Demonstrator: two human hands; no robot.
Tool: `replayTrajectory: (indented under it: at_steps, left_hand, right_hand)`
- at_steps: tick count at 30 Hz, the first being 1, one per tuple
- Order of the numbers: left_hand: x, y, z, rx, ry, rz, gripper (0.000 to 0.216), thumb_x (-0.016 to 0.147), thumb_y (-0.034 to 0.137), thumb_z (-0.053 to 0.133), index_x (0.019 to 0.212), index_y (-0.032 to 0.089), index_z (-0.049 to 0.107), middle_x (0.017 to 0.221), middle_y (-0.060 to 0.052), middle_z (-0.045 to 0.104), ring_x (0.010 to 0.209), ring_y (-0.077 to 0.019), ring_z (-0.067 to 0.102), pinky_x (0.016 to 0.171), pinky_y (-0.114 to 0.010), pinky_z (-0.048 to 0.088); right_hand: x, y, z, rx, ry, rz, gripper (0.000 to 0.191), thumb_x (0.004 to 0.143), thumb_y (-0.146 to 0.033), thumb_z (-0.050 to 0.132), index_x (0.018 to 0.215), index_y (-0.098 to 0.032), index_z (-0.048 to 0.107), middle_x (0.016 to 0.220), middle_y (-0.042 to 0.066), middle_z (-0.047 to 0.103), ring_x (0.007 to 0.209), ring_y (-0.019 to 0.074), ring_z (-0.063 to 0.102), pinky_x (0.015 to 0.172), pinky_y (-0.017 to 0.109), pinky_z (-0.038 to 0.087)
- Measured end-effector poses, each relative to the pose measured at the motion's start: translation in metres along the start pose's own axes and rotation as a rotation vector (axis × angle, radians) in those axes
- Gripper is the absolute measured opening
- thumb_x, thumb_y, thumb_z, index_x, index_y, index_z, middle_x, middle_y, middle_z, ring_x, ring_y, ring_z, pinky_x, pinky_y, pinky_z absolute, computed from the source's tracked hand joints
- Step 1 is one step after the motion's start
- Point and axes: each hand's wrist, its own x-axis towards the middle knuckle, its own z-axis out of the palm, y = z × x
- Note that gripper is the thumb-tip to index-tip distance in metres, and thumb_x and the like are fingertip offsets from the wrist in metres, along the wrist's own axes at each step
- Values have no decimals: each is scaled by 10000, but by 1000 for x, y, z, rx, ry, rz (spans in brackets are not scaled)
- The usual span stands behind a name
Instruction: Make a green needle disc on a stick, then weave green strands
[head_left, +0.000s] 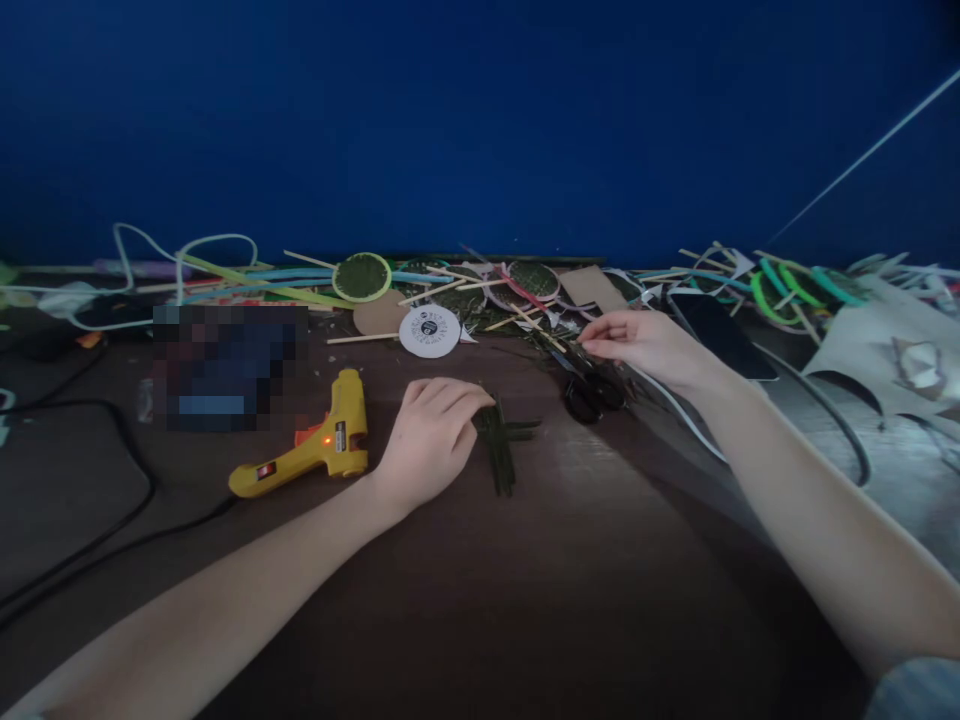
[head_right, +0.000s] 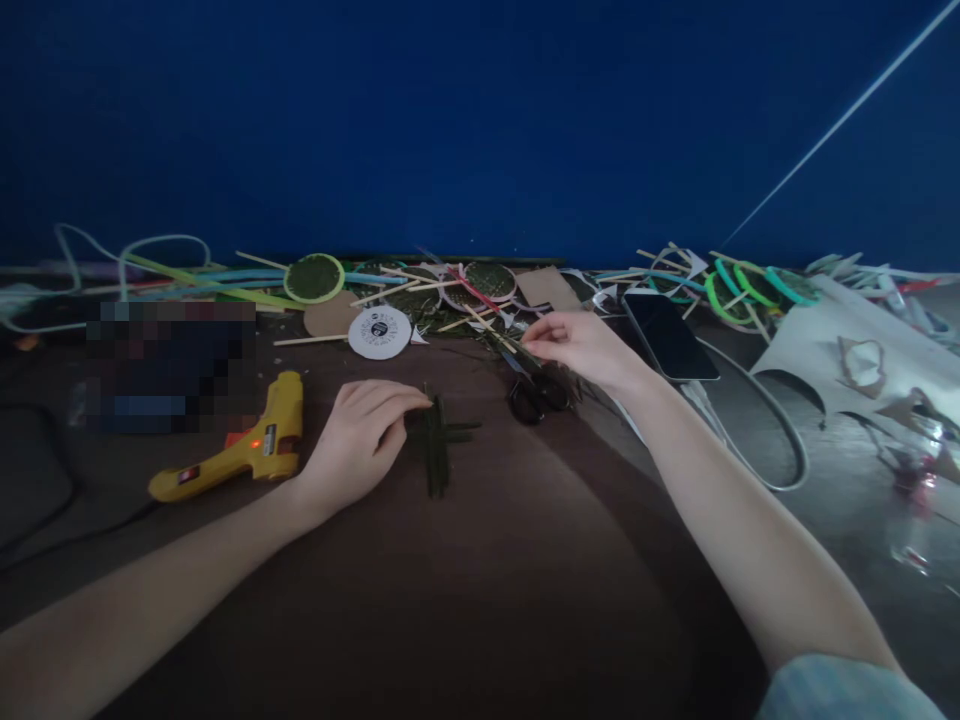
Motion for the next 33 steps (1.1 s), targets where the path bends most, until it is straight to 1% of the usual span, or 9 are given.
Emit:
replayTrajectory:
  at_steps: [5, 8, 10, 13, 17, 21, 26, 30, 33]
  left_hand:
    - [0, 1, -1, 6, -11, -32, 313, 794, 12, 377, 949, 183, 588, 986, -35, 665, 967, -193, 574, 830, -344, 375]
    - [0, 0, 0, 13, -18, -33, 314, 798, 12, 379, 960, 188, 583, 998, -35, 662, 973, -195, 571, 834, -348, 375]
    - [-1, -1, 1, 15, -17, -25, 312, 802, 12, 380, 963, 188, 580, 1003, -33, 659, 974, -193, 568, 835, -348, 373]
    - [-1, -1, 1, 14, -13, -16, 303, 806, 15, 386, 964, 186, 579, 1004, -32, 657, 977, -192, 564, 838, -346, 369]
    - [-1, -1, 1, 9, -12, -14, 298, 800, 10, 392, 957, 176, 582, 990, -33, 659, 967, -192, 569, 838, -346, 371]
    - [-1, -1, 1, 9, -14, -11, 290, 797, 10, 394, 946, 172, 582, 984, -34, 662, 956, -192, 572, 826, -348, 374]
    - [-1, -2, 1, 8, 0, -13, 291, 800, 12, 395, 947, 172, 589, 983, -37, 666, 945, -191, 577, 828, -346, 375]
    - [-1, -3, 2, 3, 16, -10, 294, 794, 6, 399, 944, 168, 592, 985, -35, 667, 941, -185, 578, 828, -342, 374]
    - [-1, -3, 3, 2, 23, -9, 292, 790, 3, 406, 938, 170, 594, 981, -28, 667, 937, -180, 578, 825, -337, 372]
  right_hand:
    - [2, 8, 4, -188, 169, -80, 98, 706, -220, 578, 775, -188, 640, 758, 52, 670, 730, 202, 619, 730, 389, 476]
    - [3, 13, 12, -357, 174, -98, 212, 697, -266, 616, 890, -181, 634, 789, 53, 651, 690, 193, 591, 678, 367, 469]
    - [4, 16, 20, -439, 171, -179, 319, 697, -285, 623, 1001, -189, 609, 830, 54, 624, 663, 185, 565, 634, 348, 452]
    - [6, 19, 28, -511, 197, -289, 190, 729, -262, 577, 902, -192, 615, 834, 56, 588, 684, 186, 544, 637, 336, 425]
    - [13, 18, 24, -422, 207, -182, 101, 739, -261, 560, 792, -184, 598, 695, 26, 568, 636, 175, 526, 617, 315, 405]
    - [24, 13, 3, -253, 328, -65, 140, 736, -310, 564, 754, -175, 595, 662, 30, 580, 615, 176, 536, 610, 324, 411]
    - [29, 1, -19, -259, 290, 36, 141, 717, -321, 591, 715, -181, 610, 653, 48, 598, 596, 189, 543, 606, 341, 409]
    - [29, -9, -16, -373, 379, -54, 119, 690, -209, 577, 792, -174, 628, 769, 68, 615, 665, 195, 556, 659, 347, 421]
    - [29, -15, -4, -395, 299, -199, 238, 664, -125, 531, 875, -176, 631, 910, 74, 601, 677, 169, 554, 669, 328, 432]
